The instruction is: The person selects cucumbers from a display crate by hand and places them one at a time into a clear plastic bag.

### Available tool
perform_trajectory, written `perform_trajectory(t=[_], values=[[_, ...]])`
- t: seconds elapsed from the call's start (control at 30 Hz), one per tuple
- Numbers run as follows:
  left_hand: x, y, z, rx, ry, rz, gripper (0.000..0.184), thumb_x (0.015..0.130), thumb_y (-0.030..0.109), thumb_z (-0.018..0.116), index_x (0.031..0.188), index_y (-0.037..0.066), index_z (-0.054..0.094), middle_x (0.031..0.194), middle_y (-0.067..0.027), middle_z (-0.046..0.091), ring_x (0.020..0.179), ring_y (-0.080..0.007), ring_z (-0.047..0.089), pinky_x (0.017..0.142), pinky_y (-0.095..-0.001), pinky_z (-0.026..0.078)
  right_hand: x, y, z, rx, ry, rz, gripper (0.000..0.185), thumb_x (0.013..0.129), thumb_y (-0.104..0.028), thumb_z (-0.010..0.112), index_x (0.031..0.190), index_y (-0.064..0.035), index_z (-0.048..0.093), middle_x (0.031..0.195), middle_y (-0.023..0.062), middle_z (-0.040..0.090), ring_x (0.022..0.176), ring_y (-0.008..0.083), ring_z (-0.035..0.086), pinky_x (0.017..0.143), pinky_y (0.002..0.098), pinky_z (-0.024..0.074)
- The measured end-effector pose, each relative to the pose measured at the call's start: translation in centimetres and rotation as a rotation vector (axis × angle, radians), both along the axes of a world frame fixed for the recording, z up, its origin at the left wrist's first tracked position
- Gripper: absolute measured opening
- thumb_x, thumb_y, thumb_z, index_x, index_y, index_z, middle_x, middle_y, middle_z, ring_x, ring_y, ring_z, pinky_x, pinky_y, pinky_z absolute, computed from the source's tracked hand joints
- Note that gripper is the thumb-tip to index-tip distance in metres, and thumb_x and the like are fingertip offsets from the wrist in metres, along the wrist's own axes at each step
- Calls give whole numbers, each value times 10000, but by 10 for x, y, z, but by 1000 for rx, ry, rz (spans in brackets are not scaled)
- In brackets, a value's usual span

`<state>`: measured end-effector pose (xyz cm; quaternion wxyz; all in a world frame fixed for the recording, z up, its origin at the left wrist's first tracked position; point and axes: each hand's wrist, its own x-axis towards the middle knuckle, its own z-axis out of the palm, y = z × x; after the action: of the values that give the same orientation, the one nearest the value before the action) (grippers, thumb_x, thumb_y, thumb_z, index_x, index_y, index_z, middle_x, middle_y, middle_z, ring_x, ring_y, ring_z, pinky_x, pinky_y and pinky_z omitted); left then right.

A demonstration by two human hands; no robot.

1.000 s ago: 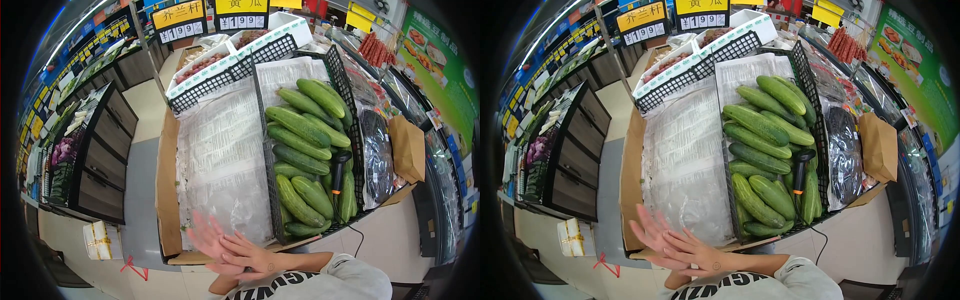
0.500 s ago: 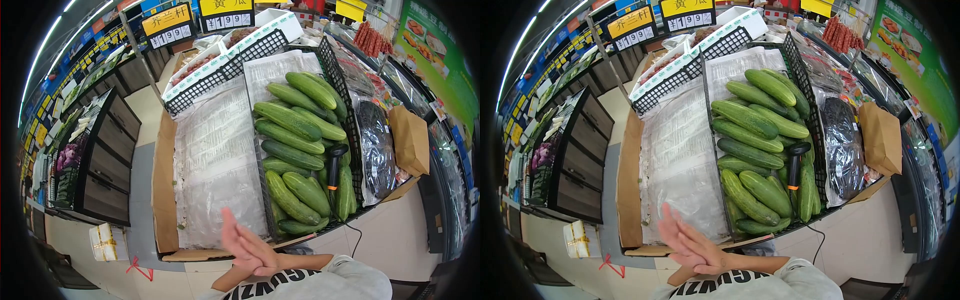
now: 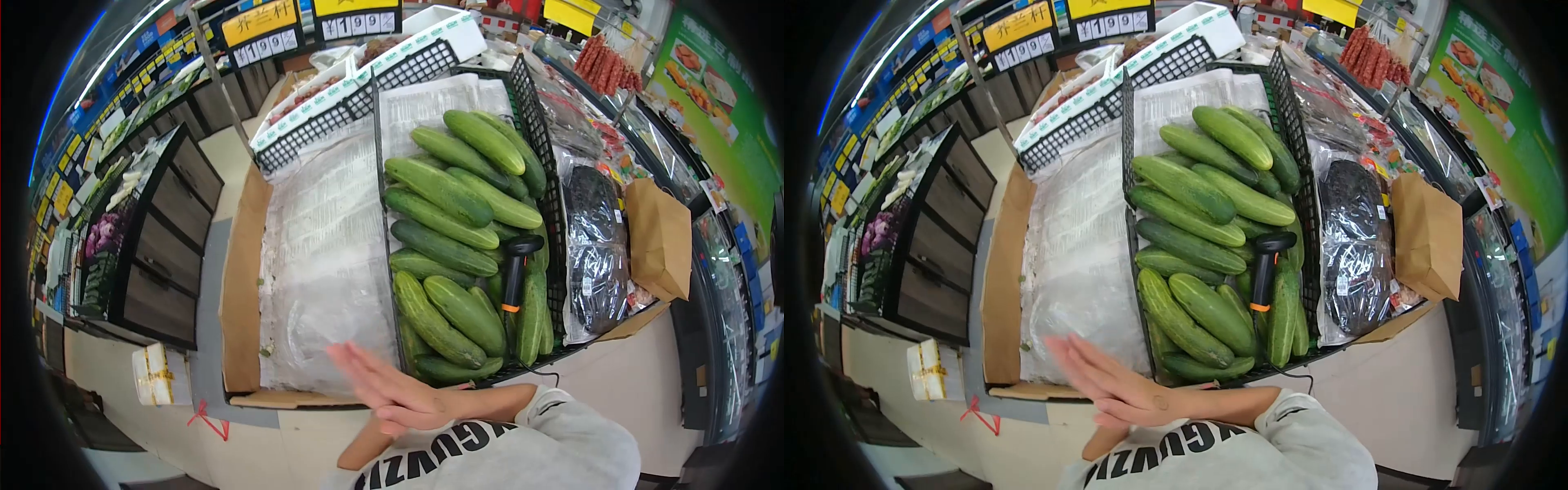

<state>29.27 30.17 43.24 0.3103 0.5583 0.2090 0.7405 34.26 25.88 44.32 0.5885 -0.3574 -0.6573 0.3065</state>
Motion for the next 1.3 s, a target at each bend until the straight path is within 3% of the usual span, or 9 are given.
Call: perform_trajectory(t=[0.07, 0.13, 0.23, 0.33, 0.57, 0.63, 0.77, 1.03, 1.3], values=[[-1, -1, 5, -44, 28, 97, 561, 846, 406, 151, 1248, 15, 174, 1254, -241, 249, 1173, -307, 254, 977, -411, 154, -2, 5, -4, -10, -16, 290, 584, 765, -74, 400, 1281, -13, 133, 1349, 148, 11, 1246, 281, 42, 984, 360, 101], [-34, 28, 19, 70, 149, -108, 542, 851, 365, 186, 1220, -30, 220, 1226, -247, 293, 1137, -312, 312, 967, -394, 195, 3, -4, -2, -46, -95, 241, 561, 745, -47, 432, 1263, -31, 218, 1325, 152, 154, 1210, 283, 196, 972, 340, 185], [-72, 58, 23, 71, 386, -72, 462, 828, 228, 301, 1169, -84, 283, 1174, -248, 355, 1103, -332, 351, 937, -404, 243, 5, -2, -16, -237, -257, 192, 396, 725, -75, 537, 1108, -18, 451, 1090, 118, 492, 923, 295, 483, 813, 344, 381], [-85, 67, 22, -36, 447, 143, 400, 804, 148, 344, 1130, -83, 346, 1160, -197, 384, 1097, -299, 356, 933, -391, 250, 18, 2, -14, -183, -367, 47, 384, 719, -81, 540, 1090, -18, 464, 1059, 131, 506, 910, 299, 489, 801, 334, 386], [-94, 81, 1, -222, 876, 44, 444, 726, 108, 497, 1138, -9, 379, 1155, -158, 375, 1073, -289, 352, 913, -368, 248, 70, 12, -29, -228, -425, -620, 405, 699, -126, 563, 1077, -19, 466, 993, 155, 512, 942, 304, 470, 833, 352, 366], [-94, 85, -8, -336, 938, -2, 500, 697, 124, 548, 1148, 2, 371, 1116, -147, 382, 1017, -281, 379, 877, -364, 281, 77, 16, -41, -314, -666, -882, 421, 685, -146, 578, 1067, -17, 461, 1034, 166, 475, 991, 306, 429, 854, 360, 345], [-96, 98, -11, -391, 995, -79, 475, 695, 108, 548, 1129, 0, 389, 1101, -156, 384, 960, -275, 401, 831, -349, 317, 81, 22, -49, -389, -731, -958, 432, 673, -159, 588, 1059, -14, 458, 1078, 172, 437, 1029, 310, 393, 861, 360, 337], [-133, 135, -44, -605, 820, -152, 175, 749, 119, 517, 805, -42, 557, 569, -4, 433, 583, -79, 419, 532, -210, 344, 107, -14, -45, -713, -654, -939, 476, 634, -193, 629, 1041, -30, 444, 993, 166, 458, 946, 320, 437, 797, 363, 374], [-179, 196, -30, -671, 359, -165, 201, 814, 154, 463, 758, 1, 580, 616, 30, 441, 559, -37, 347, 507, -178, 279, 130, -24, -62, -925, -666, -899, 589, 547, -247, 695, 1043, -52, 443, 950, 163, 492, 904, 311, 480, 758, 368, 400]])
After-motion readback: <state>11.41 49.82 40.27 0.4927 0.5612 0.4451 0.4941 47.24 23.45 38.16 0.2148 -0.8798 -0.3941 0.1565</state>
